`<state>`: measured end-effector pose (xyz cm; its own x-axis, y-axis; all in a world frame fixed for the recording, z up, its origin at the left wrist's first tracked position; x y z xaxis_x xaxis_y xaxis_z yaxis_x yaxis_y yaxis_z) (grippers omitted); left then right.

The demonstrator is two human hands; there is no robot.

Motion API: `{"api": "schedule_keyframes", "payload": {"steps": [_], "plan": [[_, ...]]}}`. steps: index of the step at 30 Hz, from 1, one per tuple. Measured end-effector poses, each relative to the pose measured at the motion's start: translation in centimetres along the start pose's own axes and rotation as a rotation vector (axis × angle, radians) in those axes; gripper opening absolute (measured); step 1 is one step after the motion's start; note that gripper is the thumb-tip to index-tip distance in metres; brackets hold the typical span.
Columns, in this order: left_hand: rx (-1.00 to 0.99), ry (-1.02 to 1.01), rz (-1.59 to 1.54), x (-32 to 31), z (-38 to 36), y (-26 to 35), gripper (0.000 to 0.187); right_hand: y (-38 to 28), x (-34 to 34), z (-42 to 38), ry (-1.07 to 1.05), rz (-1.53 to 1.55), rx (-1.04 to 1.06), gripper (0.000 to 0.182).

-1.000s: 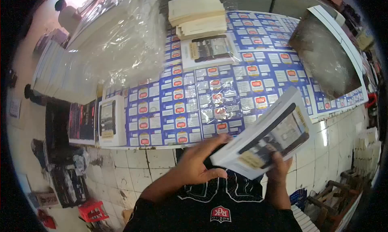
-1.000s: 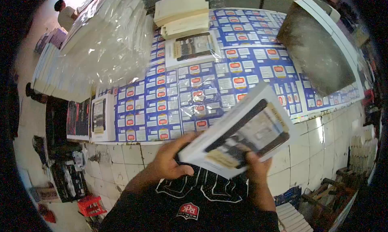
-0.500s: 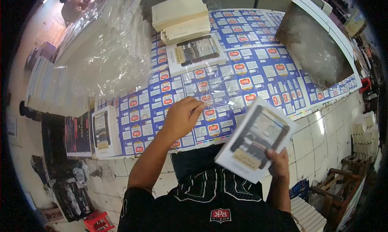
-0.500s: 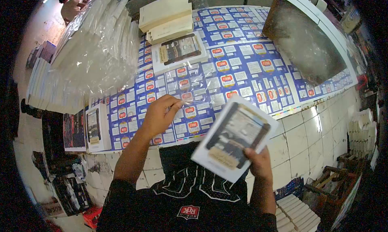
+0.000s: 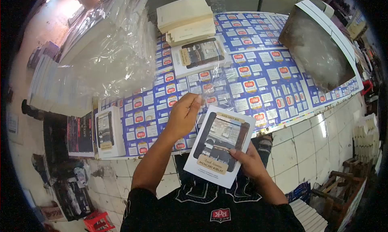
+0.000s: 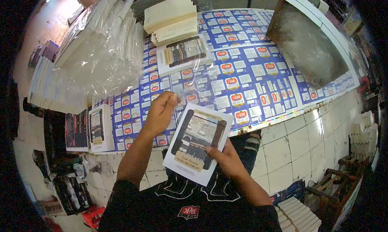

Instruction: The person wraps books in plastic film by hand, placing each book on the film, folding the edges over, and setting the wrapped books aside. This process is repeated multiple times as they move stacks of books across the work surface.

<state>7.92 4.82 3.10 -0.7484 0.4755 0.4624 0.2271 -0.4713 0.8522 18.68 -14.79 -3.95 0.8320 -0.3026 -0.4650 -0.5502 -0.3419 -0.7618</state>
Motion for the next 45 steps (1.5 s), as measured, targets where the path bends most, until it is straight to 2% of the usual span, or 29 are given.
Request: {"api": "schedule_keyframes", "payload": {"steps": [2, 4, 5, 7, 8, 10, 11, 13, 14, 17, 19, 21, 22, 24, 29, 33, 39, 45], "plan": [[0.007, 0.042, -0.006, 0.7, -0.2, -0.1, 0.026, 0.2, -0.2, -0.2, -0.005, 0.003, 0.026, 0.062], [-0.07, -0.085, 0.062, 0.0, -0.4, 1.1, 0.027, 0.4, -0.2, 0.0, -0.009, 0.009, 0.05, 0.06], [-0.065, -0.087, 0.064, 0.0, -0.7, 1.0, 0.027, 0.7, 0.5, 0.2, 0.045, 0.088, 0.055, 0.058], [-0.235, 0.095, 0.426, 1.8, -1.6, 2.9, 0.03, 0.6, 1.5, 0.4, 0.099, 0.168, 0.062, 0.056], [-0.236, 0.092, 0.429, 1.7, -2.2, 3.1, 0.03, 0.0, 2.2, 0.4, 0.129, 0.188, 0.112, 0.056], [0.206, 0.251, 0.341, 4.1, -4.5, -0.5, 0.037, -1.1, 3.2, 0.3, 0.202, 0.203, 0.185, 0.054], [0.208, 0.251, 0.342, 4.2, -5.1, -0.6, 0.037, -1.4, 3.2, 0.4, 0.201, 0.204, 0.183, 0.054], [0.738, 0.08, -0.192, 1.4, -8.6, -5.6, 0.046, -1.9, 4.1, 0.4, 0.282, 0.256, 0.193, 0.052], [0.743, 0.087, -0.191, 1.2, -8.7, -5.6, 0.046, -2.3, 4.2, 0.5, 0.291, 0.244, 0.208, 0.05], [0.849, 0.188, -0.711, -2.4, -8.7, -5.3, 0.05, -2.5, 4.0, 0.9, 0.262, 0.273, 0.149, 0.047], [0.854, 0.185, -0.74, -3.1, -8.3, -6.7, 0.046, -2.5, 3.9, 1.0, 0.28, 0.255, 0.142, 0.043], [0.727, 0.069, -0.604, -3.0, -6.8, -6.1, 0.04, -2.7, 4.2, 1.4, 0.294, 0.234, 0.18, 0.043], [0.749, 0.103, -0.588, -2.3, -7.1, -6.7, 0.037, -2.6, 4.5, 1.5, 0.299, 0.234, 0.182, 0.043], [0.773, 0.111, -0.6, -1.9, -7.6, -6.7, 0.036, -2.4, 5.2, 2.0, 0.298, 0.348, 0.197, 0.043], [0.833, 0.103, -0.609, -2.0, -8.3, -5.6, 0.037, -2.1, 4.6, 2.3, 0.329, 0.337, 0.214, 0.041], [0.77, 0.057, -0.528, -2.2, -8.3, -5.6, 0.04, -2.4, 4.8, 2.4, 0.377, 0.293, 0.206, 0.04], [0.817, 0.061, -0.586, -1.7, -8.8, -7.1, 0.038, -3.1, 4.2, 2.1, 0.284, 0.417, 0.176, 0.041], [0.831, 0.078, -0.647, -1.7, -8.6, -6.4, 0.037, -2.5, 4.5, 2.6, 0.345, 0.325, 0.199, 0.042]]}}
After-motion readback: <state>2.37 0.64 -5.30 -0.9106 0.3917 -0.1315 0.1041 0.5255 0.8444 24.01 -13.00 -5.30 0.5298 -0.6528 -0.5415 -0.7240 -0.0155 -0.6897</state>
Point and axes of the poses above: each hand's wrist, its own z-axis towards the middle knuckle, its own x-axis out of the back of the hand, y = z × x, the point moved 10 cm from there along z, towards the middle knuckle, and after that the axes turned 5 degrees about -x, right-handed, at the moved point
